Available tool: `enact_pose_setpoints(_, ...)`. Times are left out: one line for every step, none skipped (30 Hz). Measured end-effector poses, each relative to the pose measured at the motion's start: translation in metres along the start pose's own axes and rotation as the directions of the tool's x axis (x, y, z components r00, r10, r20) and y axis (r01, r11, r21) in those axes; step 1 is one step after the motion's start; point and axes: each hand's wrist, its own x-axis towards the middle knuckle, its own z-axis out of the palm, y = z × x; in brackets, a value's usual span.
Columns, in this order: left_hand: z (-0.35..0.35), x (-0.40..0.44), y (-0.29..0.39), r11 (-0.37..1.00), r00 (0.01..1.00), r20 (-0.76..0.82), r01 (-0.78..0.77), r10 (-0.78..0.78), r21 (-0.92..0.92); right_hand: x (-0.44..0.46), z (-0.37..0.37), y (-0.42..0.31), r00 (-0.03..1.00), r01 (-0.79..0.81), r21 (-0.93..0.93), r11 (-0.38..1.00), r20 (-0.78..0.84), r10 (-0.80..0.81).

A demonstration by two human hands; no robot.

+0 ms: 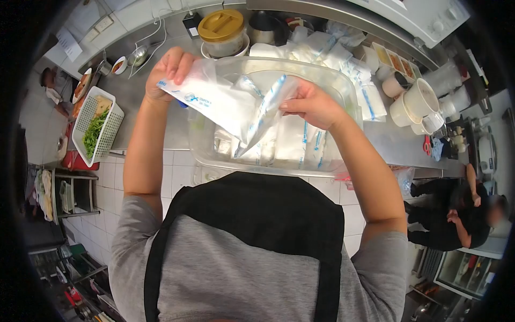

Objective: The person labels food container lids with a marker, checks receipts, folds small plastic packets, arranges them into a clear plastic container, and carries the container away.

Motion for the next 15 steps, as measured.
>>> enact_pose_setpoints(0.000, -0.003, -0.001, 0.999, 0.999, -0.037, -0.037, 0.036, -0.021, -0.006, -0.001, -0.002, 0.999, 0.014, 0.031, 0.999, -0.037, -0.013)
enact_pose_setpoints(0.002, -0.007, -0.002, 0.996, 0.995, -0.074, -0.074, 0.071, -0.044, -0.012, -0.002, -0.005, 0.997, 0.029, 0.061, 0.998, -0.076, -0.024)
enact_pose_setpoints(0.004, -0.008, -0.004, 0.991, 0.988, -0.111, -0.113, 0.105, -0.067, -0.015, -0.004, -0.007, 0.993, 0.043, 0.090, 0.995, -0.117, -0.032)
enact_pose_setpoints(-0.007, -0.009, -0.003, 0.989, 0.987, -0.100, -0.129, 0.122, -0.066, -0.016, -0.007, -0.009, 0.989, 0.146, 0.114, 0.983, -0.010, -0.146)
enact_pose_setpoints(-0.009, -0.010, -0.007, 0.980, 0.972, -0.131, -0.198, 0.193, -0.021, -0.014, -0.013, -0.011, 0.962, 0.242, 0.149, 0.959, 0.093, -0.257)
enact_pose_setpoints(0.003, -0.002, -0.004, 0.965, 0.952, -0.159, -0.262, 0.263, 0.025, -0.016, -0.016, -0.012, 0.911, 0.330, 0.194, 0.924, 0.189, -0.366)
enact_pose_setpoints(0.012, 0.005, 0.001, 0.943, 0.926, -0.183, -0.323, 0.331, 0.075, -0.020, -0.017, -0.014, 0.901, 0.367, 0.175, 0.914, 0.177, -0.396)
enact_pose_setpoints(0.012, 0.008, 0.007, 0.945, 0.934, -0.159, -0.302, 0.320, 0.127, -0.024, -0.017, -0.019, 0.888, 0.404, 0.155, 0.902, 0.169, -0.427)
enact_pose_setpoints(0.011, 0.010, 0.015, 0.943, 0.942, -0.137, -0.282, 0.307, 0.179, -0.029, -0.017, -0.025, 0.874, 0.440, 0.134, 0.888, 0.162, -0.458)
enact_pose_setpoints(0.010, 0.011, 0.022, 0.937, 0.949, -0.115, -0.261, 0.293, 0.231, -0.033, -0.015, -0.031, 0.845, 0.423, 0.306, 0.853, 0.206, -0.493)
enact_pose_setpoints(0.011, 0.014, 0.030, 0.928, 0.967, -0.066, -0.217, 0.247, 0.302, -0.041, -0.013, -0.041, 0.898, 0.429, 0.192, 0.883, 0.017, -0.440)
enact_pose_setpoints(0.012, 0.018, 0.038, 0.912, 0.980, -0.021, -0.174, 0.196, 0.371, -0.051, -0.011, -0.051, 0.904, 0.407, 0.079, 0.910, -0.180, -0.389)
enact_pose_setpoints(0.015, 0.021, 0.043, 0.888, 0.990, 0.019, -0.135, 0.141, 0.440, -0.059, -0.011, -0.058, 0.863, 0.357, -0.027, 0.934, -0.374, -0.341)
enact_pose_setpoints(0.019, 0.028, 0.043, 0.883, 0.999, 0.003, -0.048, 0.053, 0.468, -0.064, -0.013, -0.063, 0.853, 0.307, -0.142, 0.941, -0.397, -0.338)
enact_pose_setpoints(0.026, 0.034, 0.034, 0.820, 0.995, -0.096, 0.062, -0.008, 0.568, -0.068, -0.016, -0.068, 0.842, 0.249, -0.255, 0.934, -0.419, -0.339)
